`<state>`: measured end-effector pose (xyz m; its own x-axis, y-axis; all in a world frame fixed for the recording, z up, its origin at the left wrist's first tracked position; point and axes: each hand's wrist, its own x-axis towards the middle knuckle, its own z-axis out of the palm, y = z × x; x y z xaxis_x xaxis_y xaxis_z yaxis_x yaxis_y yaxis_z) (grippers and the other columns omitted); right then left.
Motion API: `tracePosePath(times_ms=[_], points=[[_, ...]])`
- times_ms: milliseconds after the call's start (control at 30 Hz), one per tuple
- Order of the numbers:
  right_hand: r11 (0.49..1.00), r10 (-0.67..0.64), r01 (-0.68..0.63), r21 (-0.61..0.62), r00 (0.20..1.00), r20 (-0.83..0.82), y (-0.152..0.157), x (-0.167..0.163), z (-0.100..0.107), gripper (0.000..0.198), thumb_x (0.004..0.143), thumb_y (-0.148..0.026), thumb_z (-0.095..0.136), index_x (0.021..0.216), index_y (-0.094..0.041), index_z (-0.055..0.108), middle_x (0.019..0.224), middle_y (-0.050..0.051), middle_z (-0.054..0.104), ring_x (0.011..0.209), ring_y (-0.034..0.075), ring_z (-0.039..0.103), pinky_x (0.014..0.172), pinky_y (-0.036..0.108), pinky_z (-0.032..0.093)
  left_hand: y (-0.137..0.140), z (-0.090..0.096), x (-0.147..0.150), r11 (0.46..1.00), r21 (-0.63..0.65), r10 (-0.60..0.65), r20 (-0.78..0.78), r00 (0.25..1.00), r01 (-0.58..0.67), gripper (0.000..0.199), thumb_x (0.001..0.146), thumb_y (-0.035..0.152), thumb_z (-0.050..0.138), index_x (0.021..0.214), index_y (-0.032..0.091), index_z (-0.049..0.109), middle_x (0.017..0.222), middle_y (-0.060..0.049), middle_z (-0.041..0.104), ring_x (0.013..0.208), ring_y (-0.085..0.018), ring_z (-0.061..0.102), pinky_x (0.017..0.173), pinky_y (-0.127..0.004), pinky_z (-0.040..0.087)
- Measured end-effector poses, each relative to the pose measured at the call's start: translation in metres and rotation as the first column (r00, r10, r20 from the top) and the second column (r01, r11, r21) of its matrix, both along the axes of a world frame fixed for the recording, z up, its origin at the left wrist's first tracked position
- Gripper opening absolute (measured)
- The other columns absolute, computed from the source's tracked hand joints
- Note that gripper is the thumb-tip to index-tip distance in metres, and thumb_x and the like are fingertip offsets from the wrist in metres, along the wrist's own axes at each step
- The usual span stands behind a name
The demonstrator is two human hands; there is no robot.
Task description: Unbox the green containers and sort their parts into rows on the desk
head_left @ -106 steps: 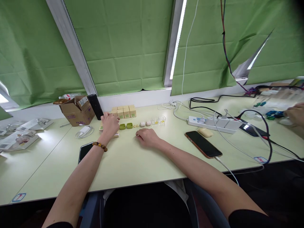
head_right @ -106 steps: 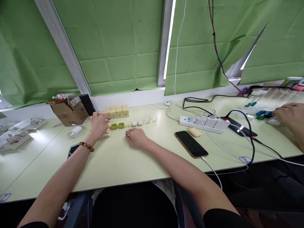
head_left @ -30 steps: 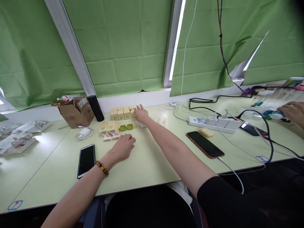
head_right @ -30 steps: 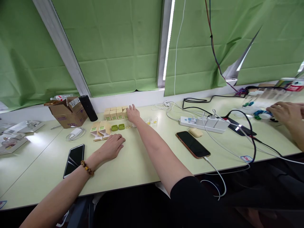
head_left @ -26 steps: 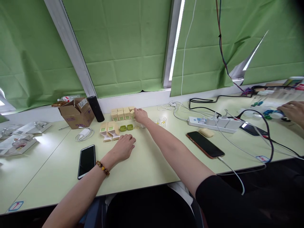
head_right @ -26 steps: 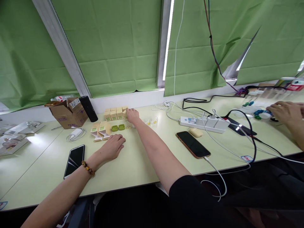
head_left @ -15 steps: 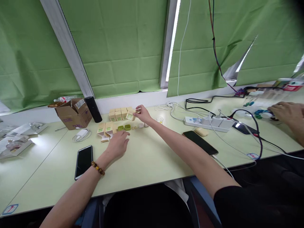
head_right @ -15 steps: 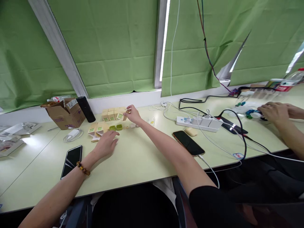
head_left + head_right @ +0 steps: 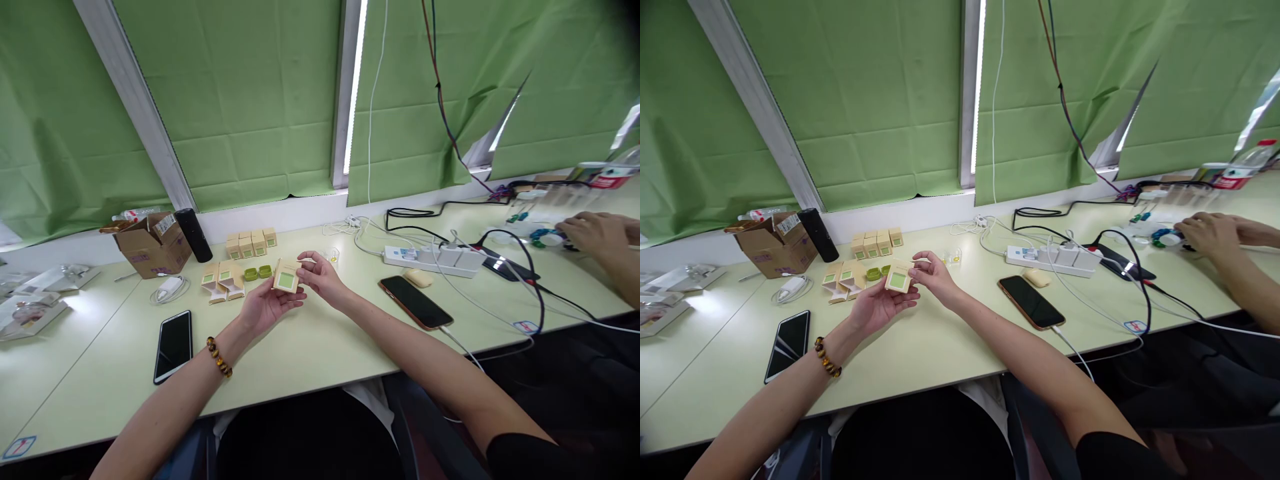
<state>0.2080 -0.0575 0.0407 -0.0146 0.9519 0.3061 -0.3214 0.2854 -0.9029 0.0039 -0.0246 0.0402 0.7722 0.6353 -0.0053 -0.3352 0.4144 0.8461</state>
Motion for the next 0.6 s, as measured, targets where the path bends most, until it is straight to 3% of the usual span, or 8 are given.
tracePosePath(times_ms=[100, 167, 300, 367, 400, 467, 533, 600], points=[[0.999, -0.022, 0.020, 0.046, 0.999, 0.042, 0.001, -0.005, -0.009, 0.056, 0.077, -0.049, 0.090, 0.115, -0.028, 0.055, 0.109, 0.004, 0.073, 0.098, 0.020, 0.071, 0.090, 0.040, 0.061, -0.003, -0.007, -0.002, 0.985, 0.080, 0.152, 0.016, 0.988, -0.153, 0.049, 0.092, 0.046, 0.075, 0.124, 0.011, 0.066, 0.117, -0.018, 0.075, 0.105, -0.029, 0.074, 0.099, -0.046, 0.058], [0.994, -0.067, 0.060, 0.090, 0.995, 0.070, 0.001, -0.008, -0.017, 0.055, 0.078, -0.049, 0.089, 0.117, -0.028, 0.055, 0.119, 0.006, 0.070, 0.110, 0.022, 0.068, 0.096, 0.042, 0.060, 0.000, -0.012, -0.003, 0.929, 0.194, 0.319, 0.013, 0.948, -0.316, 0.050, 0.087, 0.044, 0.081, 0.123, 0.014, 0.064, 0.121, -0.015, 0.074, 0.103, -0.025, 0.073, 0.093, -0.040, 0.059], [0.989, -0.093, 0.076, 0.124, 0.986, 0.140, 0.002, -0.014, -0.031, 0.056, 0.081, -0.049, 0.086, 0.123, -0.029, 0.055, 0.127, 0.009, 0.063, 0.114, 0.024, 0.064, 0.089, 0.043, 0.063, 0.008, -0.021, -0.003, 0.679, 0.491, 0.631, -0.010, 0.776, -0.546, 0.060, 0.081, 0.041, 0.086, 0.129, 0.019, 0.058, 0.127, -0.014, 0.069, 0.115, -0.025, 0.068, 0.097, -0.039, 0.058], [0.989, -0.091, 0.069, 0.131, 0.982, 0.168, 0.002, -0.015, -0.034, 0.058, 0.081, -0.049, 0.086, 0.125, -0.029, 0.056, 0.127, 0.010, 0.061, 0.112, 0.024, 0.063, 0.085, 0.041, 0.064, 0.011, -0.023, -0.005, 0.483, 0.681, 0.745, 0.011, 0.667, -0.550, 0.059, 0.080, 0.035, 0.086, 0.130, 0.020, 0.058, 0.128, -0.014, 0.065, 0.118, -0.027, 0.066, 0.096, -0.041, 0.059], [0.989, -0.087, 0.063, 0.137, 0.981, 0.176, 0.001, -0.015, -0.034, 0.058, 0.081, -0.050, 0.086, 0.126, -0.028, 0.056, 0.127, 0.010, 0.061, 0.112, 0.024, 0.063, 0.084, 0.040, 0.064, 0.011, -0.023, -0.007, 0.353, 0.780, 0.786, 0.052, 0.617, -0.516, 0.056, 0.081, 0.031, 0.085, 0.130, 0.020, 0.059, 0.127, -0.013, 0.064, 0.118, -0.027, 0.065, 0.094, -0.042, 0.059], [0.988, -0.055, 0.027, 0.151, 0.982, 0.179, 0.000, -0.016, -0.034, 0.059, 0.082, -0.050, 0.085, 0.128, -0.029, 0.056, 0.127, 0.010, 0.061, 0.112, 0.024, 0.063, 0.083, 0.040, 0.063, 0.010, -0.022, -0.011, 0.029, 0.921, 0.811, 0.205, 0.548, -0.388, 0.050, 0.083, 0.021, 0.080, 0.128, 0.021, 0.060, 0.122, -0.012, 0.063, 0.115, -0.028, 0.063, 0.093, -0.044, 0.058], [0.986, -0.012, -0.016, 0.167, 0.986, 0.165, -0.002, -0.016, -0.032, 0.059, 0.083, -0.051, 0.085, 0.130, -0.029, 0.055, 0.126, 0.010, 0.063, 0.111, 0.025, 0.063, 0.083, 0.039, 0.063, 0.007, -0.019, -0.016, -0.284, 0.930, 0.746, 0.368, 0.555, -0.234, 0.048, 0.084, 0.010, 0.071, 0.129, 0.021, 0.058, 0.119, -0.013, 0.062, 0.116, -0.029, 0.061, 0.095, -0.048, 0.057], [0.984, 0.012, -0.036, 0.172, 0.990, 0.143, -0.004, -0.017, -0.031, 0.062, 0.082, -0.050, 0.086, 0.131, -0.030, 0.054, 0.124, 0.010, 0.064, 0.110, 0.024, 0.064, 0.083, 0.038, 0.062, 0.003, -0.017, -0.018, -0.486, 0.863, 0.667, 0.467, 0.580, -0.137, 0.053, 0.083, 0.002, 0.064, 0.131, 0.021, 0.055, 0.120, -0.014, 0.061, 0.117, -0.030, 0.059, 0.097, -0.050, 0.055]])
